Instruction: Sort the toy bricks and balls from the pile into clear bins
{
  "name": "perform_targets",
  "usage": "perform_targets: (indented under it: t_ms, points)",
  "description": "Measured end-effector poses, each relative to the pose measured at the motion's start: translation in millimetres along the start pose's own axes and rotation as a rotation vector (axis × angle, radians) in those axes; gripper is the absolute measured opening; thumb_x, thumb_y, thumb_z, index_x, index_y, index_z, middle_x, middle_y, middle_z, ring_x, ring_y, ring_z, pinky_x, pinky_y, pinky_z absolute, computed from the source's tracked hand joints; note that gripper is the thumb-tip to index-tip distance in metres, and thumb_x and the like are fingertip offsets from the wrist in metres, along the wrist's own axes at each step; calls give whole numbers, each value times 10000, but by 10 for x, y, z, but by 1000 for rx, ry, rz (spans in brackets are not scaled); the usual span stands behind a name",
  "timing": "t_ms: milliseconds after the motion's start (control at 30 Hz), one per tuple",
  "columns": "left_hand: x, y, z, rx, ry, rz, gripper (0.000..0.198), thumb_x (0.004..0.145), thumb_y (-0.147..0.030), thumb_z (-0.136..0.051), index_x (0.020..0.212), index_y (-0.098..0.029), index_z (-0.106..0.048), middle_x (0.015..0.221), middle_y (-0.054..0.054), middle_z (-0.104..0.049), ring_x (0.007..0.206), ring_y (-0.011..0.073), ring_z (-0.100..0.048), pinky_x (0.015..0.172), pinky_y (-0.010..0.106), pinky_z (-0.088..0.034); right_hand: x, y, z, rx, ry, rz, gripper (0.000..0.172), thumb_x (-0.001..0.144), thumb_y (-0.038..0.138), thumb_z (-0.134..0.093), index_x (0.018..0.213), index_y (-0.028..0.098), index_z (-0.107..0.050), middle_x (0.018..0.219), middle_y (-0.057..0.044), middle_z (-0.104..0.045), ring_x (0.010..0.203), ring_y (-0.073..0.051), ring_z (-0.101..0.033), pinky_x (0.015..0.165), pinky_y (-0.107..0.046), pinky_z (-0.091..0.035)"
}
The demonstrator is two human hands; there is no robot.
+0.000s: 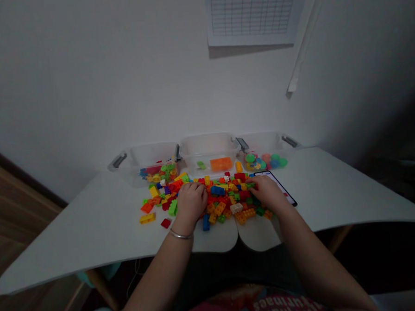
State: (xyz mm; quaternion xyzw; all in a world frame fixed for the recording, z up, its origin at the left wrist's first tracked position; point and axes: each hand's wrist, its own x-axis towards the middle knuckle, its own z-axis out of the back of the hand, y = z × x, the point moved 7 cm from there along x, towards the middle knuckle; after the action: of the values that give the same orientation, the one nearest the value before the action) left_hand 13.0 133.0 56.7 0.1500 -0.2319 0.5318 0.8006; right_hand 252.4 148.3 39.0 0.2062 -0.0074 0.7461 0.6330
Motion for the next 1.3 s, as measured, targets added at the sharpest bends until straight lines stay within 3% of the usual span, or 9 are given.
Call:
perform_targets:
  t_ms: [200,467,667,900,1133,1300]
  points:
    - [-2,15,-1,6,-19,6,232,902,-213,-474,867,-180,-701,910,82,-708,881,232,-609,819,375,-477,37,136,-61,27,5,66,221,809,185,-663,1016,188,-738,1086,-118,-712,1037,-289,-629,943,-420,-462]
    - [-11,47,-28,-24,-14,19,240,907,-221,-468,862,-176,-699,911,85,-705,893,243,-604,824,384,-483,67,131,-140,43,9,81,161,845,196,-609,947,173,-731,1071,-104,-698,1036,-254,-614,949,-387,-464]
    - [-12,52,-21,-50,-17,19,238,904,-218,-467,874,-182,-701,915,86,-706,902,245,-605,838,387,-484,59,117,-1,128,-159,12,178,847,249,-598,982,172,-685,1027,-104,-704,1002,-248,-622,916,-387,-473]
    - [-8,109,-34,-179,-44,56,213,888,-207,-480,938,-177,-684,941,83,-708,926,246,-604,869,395,-483,-165,619,91,336,-312,111,207,864,285,-574,1033,193,-652,1029,-90,-702,961,-236,-627,865,-374,-485]
    - [-14,17,238,-298,-161,-39,213,909,-248,-492,982,-212,-690,973,61,-718,995,238,-589,941,413,-432,-247,791,-110,337,-301,199,138,863,274,-598,979,222,-652,967,-73,-704,912,-236,-625,846,-379,-470]
    - [35,-214,114,-460,1,-41,181,864,-262,-592,1005,-237,-702,991,46,-721,1005,232,-595,936,408,-441,-244,759,-121,362,-322,213,136,852,258,-610,977,224,-651,958,-70,-700,932,-238,-623,867,-392,-466]
